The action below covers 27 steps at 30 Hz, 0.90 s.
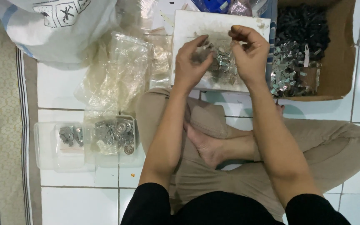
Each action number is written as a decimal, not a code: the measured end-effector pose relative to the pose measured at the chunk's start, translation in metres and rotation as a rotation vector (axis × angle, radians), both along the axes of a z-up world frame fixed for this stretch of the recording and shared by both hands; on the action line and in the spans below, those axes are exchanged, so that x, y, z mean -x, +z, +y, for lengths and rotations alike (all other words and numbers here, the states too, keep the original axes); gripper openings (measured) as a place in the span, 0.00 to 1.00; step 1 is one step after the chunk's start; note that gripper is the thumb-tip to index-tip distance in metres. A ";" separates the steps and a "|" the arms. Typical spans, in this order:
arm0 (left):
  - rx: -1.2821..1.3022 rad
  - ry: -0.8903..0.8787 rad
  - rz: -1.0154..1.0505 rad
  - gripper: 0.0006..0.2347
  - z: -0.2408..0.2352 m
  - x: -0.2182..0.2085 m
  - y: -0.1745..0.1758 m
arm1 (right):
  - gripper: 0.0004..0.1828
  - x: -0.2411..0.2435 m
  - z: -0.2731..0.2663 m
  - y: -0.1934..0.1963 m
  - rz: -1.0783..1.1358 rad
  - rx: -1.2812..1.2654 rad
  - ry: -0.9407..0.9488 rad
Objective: Sorting and arranging small metal hinges from a pile into a cardboard storage box while sitting on the floor.
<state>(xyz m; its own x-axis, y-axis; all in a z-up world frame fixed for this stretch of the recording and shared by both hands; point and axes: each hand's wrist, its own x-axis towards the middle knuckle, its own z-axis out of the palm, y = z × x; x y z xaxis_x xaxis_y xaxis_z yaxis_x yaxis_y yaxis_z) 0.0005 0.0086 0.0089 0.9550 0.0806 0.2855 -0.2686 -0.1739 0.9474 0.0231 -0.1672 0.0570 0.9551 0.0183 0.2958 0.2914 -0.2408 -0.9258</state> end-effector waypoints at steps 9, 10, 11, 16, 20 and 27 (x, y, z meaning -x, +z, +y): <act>0.059 0.164 -0.084 0.16 0.006 0.000 0.000 | 0.26 -0.014 0.010 -0.060 -0.031 0.838 0.408; 0.055 0.159 -0.085 0.16 0.006 -0.001 -0.001 | 0.26 -0.016 0.009 -0.063 -0.031 0.833 0.402; 0.031 0.169 -0.086 0.17 0.007 -0.002 -0.003 | 0.25 -0.019 0.009 -0.067 -0.116 0.957 0.424; -0.012 0.122 -0.068 0.18 0.001 0.000 0.000 | 0.19 -0.014 -0.014 -0.062 -0.430 0.939 0.363; -0.063 0.029 -0.019 0.17 -0.005 0.003 -0.003 | 0.12 -0.006 -0.025 -0.060 -0.279 0.799 0.333; -0.062 0.007 -0.032 0.18 -0.005 0.003 -0.005 | 0.16 -0.015 -0.021 -0.061 0.028 0.443 0.123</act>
<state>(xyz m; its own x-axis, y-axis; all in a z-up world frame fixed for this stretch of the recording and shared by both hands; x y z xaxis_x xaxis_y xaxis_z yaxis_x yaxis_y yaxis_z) -0.0023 0.0031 0.0039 0.9446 0.0682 0.3210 -0.2976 -0.2338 0.9256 0.0384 -0.1886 -0.0038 0.9453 0.2513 0.2080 0.3191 -0.5803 -0.7493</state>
